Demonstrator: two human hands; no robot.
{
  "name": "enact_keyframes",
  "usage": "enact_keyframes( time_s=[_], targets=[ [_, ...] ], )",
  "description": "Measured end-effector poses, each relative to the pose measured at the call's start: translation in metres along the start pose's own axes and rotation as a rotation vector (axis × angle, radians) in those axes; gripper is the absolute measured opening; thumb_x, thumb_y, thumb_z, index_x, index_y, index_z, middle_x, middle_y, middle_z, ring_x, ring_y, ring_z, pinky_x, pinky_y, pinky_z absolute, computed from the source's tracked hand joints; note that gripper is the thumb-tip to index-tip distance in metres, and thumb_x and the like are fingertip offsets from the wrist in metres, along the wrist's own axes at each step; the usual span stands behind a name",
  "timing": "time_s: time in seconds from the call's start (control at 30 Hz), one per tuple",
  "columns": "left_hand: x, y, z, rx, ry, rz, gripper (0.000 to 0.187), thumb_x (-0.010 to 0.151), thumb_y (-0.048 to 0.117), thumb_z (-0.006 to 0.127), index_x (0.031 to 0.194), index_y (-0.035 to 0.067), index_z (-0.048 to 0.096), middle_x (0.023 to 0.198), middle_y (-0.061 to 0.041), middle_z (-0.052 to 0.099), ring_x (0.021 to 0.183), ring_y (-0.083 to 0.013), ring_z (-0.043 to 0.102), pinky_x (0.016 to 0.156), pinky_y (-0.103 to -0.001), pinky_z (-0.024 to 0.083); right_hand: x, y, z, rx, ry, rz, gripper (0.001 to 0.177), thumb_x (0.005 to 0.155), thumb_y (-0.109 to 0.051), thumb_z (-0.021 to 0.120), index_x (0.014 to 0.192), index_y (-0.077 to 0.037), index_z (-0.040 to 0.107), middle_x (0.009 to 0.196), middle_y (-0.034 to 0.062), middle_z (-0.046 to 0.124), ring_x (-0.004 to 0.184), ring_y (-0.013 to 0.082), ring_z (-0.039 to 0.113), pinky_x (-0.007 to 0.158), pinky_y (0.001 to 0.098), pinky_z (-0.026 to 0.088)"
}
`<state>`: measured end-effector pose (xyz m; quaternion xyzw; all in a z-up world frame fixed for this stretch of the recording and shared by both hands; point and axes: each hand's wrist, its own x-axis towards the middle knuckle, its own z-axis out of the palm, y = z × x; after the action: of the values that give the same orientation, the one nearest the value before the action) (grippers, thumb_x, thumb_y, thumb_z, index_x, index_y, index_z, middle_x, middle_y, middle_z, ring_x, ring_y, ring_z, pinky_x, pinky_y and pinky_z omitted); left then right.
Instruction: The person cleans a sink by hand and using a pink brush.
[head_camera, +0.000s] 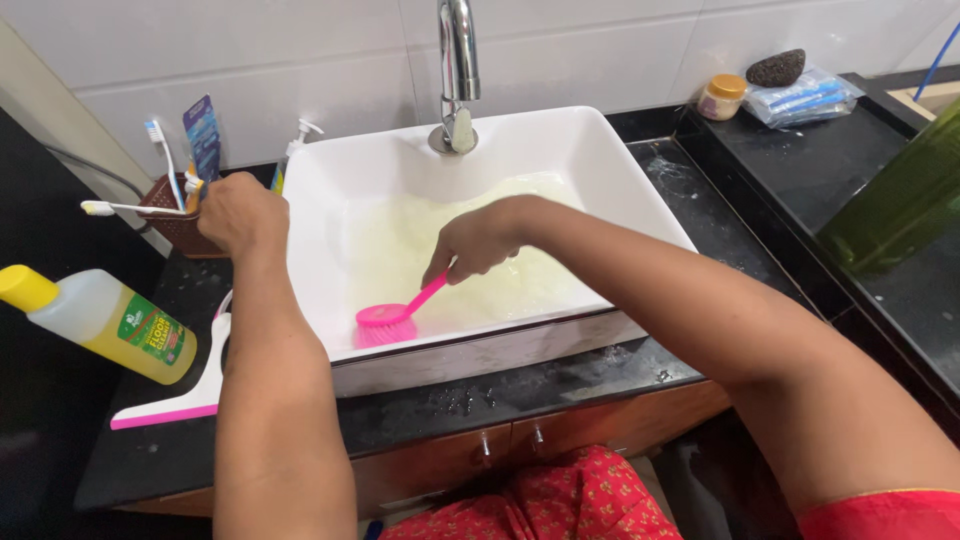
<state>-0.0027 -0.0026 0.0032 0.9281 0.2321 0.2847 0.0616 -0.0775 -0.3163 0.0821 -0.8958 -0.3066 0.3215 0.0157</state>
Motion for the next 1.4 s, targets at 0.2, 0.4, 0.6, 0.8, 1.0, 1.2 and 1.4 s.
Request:
enact_keyframes(
  time_s=[0.2,0.4,0.6,0.8,1.0,1.2,1.4],
  targets=[
    [-0.002,0.004,-0.003,0.001,-0.029,0.003,0.018,0.086,0.014,0.073,0.093,-0.001,0.078,0.101,-0.024,0.074,0.092,-0.0402,0.073,0.074,-0.047,0.059,-0.044,0.048,0.017,-0.33,0.069,0.089,0.049,0.097,-0.024,0.055,0.14,-0.047,0.059,0.123,-0.0004,0.071,0.111,0.0236,0.068,0.089,0.0401,0.054],
    [-0.006,0.019,-0.002,-0.006,-0.035,0.059,0.015,0.084,0.015,0.07,0.089,0.004,0.08,0.097,-0.02,0.074,0.091,-0.0397,0.073,0.072,-0.048,0.058,-0.121,0.101,0.024,-0.484,0.167,0.337,0.053,0.098,-0.024,0.056,0.141,-0.054,0.054,0.112,-0.0048,0.075,0.1,0.0177,0.071,0.076,0.0372,0.058],
    [-0.021,0.04,0.006,-0.206,-0.217,0.396,0.015,0.081,0.018,0.069,0.087,0.023,0.082,0.092,-0.013,0.076,0.089,-0.0351,0.072,0.076,-0.048,0.056,-0.064,0.099,0.053,-0.516,0.4,0.185,0.069,0.095,-0.009,0.049,0.15,-0.05,0.046,0.097,0.0059,0.075,0.082,0.0275,0.072,0.068,0.0429,0.055],
    [-0.017,0.028,0.006,-0.149,-0.16,0.316,0.014,0.086,0.02,0.069,0.09,0.021,0.082,0.094,-0.014,0.076,0.091,-0.0356,0.072,0.078,-0.047,0.056,0.038,0.056,0.035,-0.433,0.486,-0.003,0.065,0.093,-0.009,0.05,0.149,-0.042,0.05,0.093,0.0113,0.073,0.085,0.0316,0.072,0.069,0.0458,0.054],
    [-0.01,0.021,0.011,-0.097,-0.152,0.293,0.017,0.081,0.014,0.07,0.091,0.019,0.083,0.098,-0.014,0.075,0.093,-0.0361,0.072,0.08,-0.048,0.056,0.133,0.043,0.019,-0.428,0.684,0.156,0.055,0.097,-0.012,0.046,0.149,-0.028,0.052,0.102,0.0098,0.073,0.088,0.0313,0.073,0.065,0.0441,0.057],
    [-0.012,0.02,0.015,-0.06,-0.142,0.327,0.016,0.079,0.009,0.069,0.089,0.014,0.081,0.098,-0.015,0.075,0.092,-0.0354,0.073,0.077,-0.047,0.057,0.138,0.064,0.003,-0.436,0.67,0.174,0.051,0.096,-0.015,0.048,0.143,-0.032,0.058,0.117,0.0085,0.071,0.104,0.03,0.071,0.075,0.046,0.057],
    [-0.012,0.024,0.02,-0.016,-0.079,0.385,0.012,0.081,0.007,0.068,0.084,0.009,0.079,0.09,-0.017,0.075,0.086,-0.0357,0.074,0.071,-0.045,0.059,0.046,0.116,0.012,-0.409,0.438,0.329,0.061,0.093,-0.015,0.05,0.146,-0.046,0.053,0.114,0.0055,0.073,0.103,0.0289,0.072,0.079,0.045,0.057]
  ],
)
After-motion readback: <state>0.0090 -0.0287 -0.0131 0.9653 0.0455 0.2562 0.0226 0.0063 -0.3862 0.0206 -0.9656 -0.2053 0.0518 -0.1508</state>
